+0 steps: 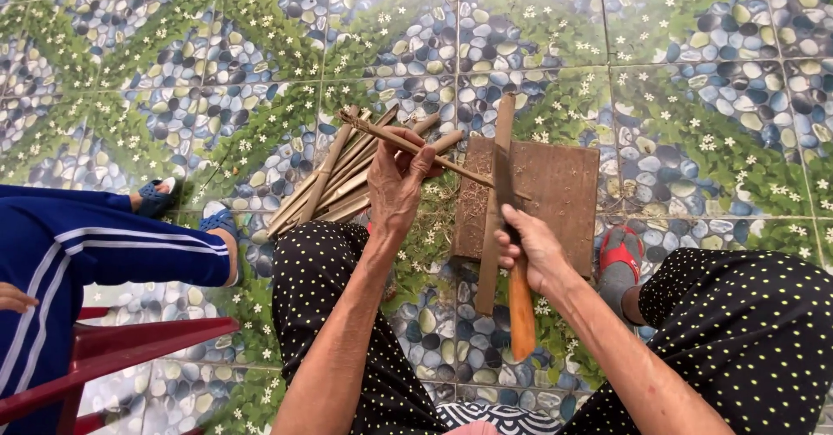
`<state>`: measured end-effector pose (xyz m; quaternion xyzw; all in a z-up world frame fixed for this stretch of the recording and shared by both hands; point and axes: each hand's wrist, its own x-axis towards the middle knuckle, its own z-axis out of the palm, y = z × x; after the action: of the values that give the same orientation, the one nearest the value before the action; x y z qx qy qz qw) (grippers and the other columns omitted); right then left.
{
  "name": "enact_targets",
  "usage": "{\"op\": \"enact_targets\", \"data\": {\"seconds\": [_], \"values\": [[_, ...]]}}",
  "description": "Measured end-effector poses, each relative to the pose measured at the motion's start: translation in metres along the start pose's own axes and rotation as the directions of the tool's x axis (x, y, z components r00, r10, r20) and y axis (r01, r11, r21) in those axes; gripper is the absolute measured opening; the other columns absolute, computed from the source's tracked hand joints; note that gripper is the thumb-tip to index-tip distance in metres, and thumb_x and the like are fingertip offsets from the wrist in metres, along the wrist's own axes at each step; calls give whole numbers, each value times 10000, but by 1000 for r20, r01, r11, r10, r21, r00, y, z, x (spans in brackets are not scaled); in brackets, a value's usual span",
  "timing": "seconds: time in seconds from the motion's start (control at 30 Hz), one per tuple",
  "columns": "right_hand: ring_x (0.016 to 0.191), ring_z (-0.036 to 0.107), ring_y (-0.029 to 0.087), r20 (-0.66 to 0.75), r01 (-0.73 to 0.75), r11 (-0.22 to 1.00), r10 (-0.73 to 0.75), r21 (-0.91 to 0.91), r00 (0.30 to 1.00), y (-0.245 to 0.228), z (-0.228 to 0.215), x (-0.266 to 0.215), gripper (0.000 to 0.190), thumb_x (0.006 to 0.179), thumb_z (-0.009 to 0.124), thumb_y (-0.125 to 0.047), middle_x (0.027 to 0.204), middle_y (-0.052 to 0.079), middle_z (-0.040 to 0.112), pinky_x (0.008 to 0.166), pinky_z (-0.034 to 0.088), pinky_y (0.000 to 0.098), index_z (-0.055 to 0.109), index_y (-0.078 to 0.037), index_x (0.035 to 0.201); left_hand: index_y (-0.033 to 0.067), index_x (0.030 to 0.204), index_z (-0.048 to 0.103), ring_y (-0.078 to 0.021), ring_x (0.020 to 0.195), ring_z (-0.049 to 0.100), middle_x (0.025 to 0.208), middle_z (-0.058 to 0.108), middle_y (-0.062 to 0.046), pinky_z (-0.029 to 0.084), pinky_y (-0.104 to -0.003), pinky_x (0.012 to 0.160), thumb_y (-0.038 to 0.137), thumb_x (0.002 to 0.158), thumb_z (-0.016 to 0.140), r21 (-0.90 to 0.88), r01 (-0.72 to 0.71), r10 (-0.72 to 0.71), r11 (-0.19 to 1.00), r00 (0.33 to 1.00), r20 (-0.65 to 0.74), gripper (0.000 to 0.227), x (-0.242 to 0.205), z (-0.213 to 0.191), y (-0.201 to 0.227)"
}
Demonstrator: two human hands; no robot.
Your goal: A person uses a knife to shave and smooth thin strips of material against a wooden block while sitting on the floor.
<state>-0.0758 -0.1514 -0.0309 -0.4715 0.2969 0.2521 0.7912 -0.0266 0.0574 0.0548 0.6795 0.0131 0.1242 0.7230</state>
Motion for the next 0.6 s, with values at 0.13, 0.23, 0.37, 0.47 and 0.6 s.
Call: {"op": "enact_targets", "data": {"seconds": [0.13, 0.23, 0.37, 0.47, 0.6], "values": [[386, 367, 67, 37, -3, 1000, 4, -22, 999, -4, -2, 0, 248, 1012, 677, -367, 606, 35, 502, 351, 371, 245, 549, -159, 971, 67, 1097, 542, -266, 828, 757, 962, 616, -135, 714, -346, 746, 222, 985, 711, 57, -13, 12, 998, 1000, 12, 255, 0, 3, 7], [419, 376, 52, 5, -19, 999, 19, 35, 1000, 7, -19, 18, 225, 1034, 639, -325, 646, 31, 499, 381, 370, 238, 489, -164, 985, 57, 1086, 538, -261, 830, 765, 948, 615, -128, 712, -329, 732, 213, 986, 714, 6, 4, -3, 1000, 1000, -4, 256, -3, 3, 5], [389, 351, 74, 74, -31, 999, 32, -13, 997, -18, 24, -25, 243, 1008, 687, -371, 617, 31, 478, 354, 357, 257, 547, -174, 985, 60, 1077, 536, -264, 826, 766, 944, 616, -127, 714, -334, 739, 225, 983, 713, 24, 11, -11, 1000, 1000, -11, 259, -3, 3, 8], [400, 356, 74, 56, -22, 1000, 22, 11, 998, -5, 3, -3, 232, 1008, 687, -355, 626, 40, 482, 364, 360, 255, 549, -170, 994, 67, 1075, 539, -260, 812, 765, 939, 617, -126, 714, -338, 738, 245, 979, 716, 40, 16, -15, 999, 1000, -20, 269, -3, 6, 11], [448, 386, 63, -95, 18, 998, -11, 68, 995, 21, -49, 51, 201, 1055, 594, -311, 694, 43, 539, 413, 387, 268, 542, -118, 1075, 37, 1058, 573, -274, 860, 762, 924, 642, -155, 696, -331, 781, 207, 993, 705, -25, 14, -14, 1000, 1000, -4, 225, -4, 10, 20]]}}
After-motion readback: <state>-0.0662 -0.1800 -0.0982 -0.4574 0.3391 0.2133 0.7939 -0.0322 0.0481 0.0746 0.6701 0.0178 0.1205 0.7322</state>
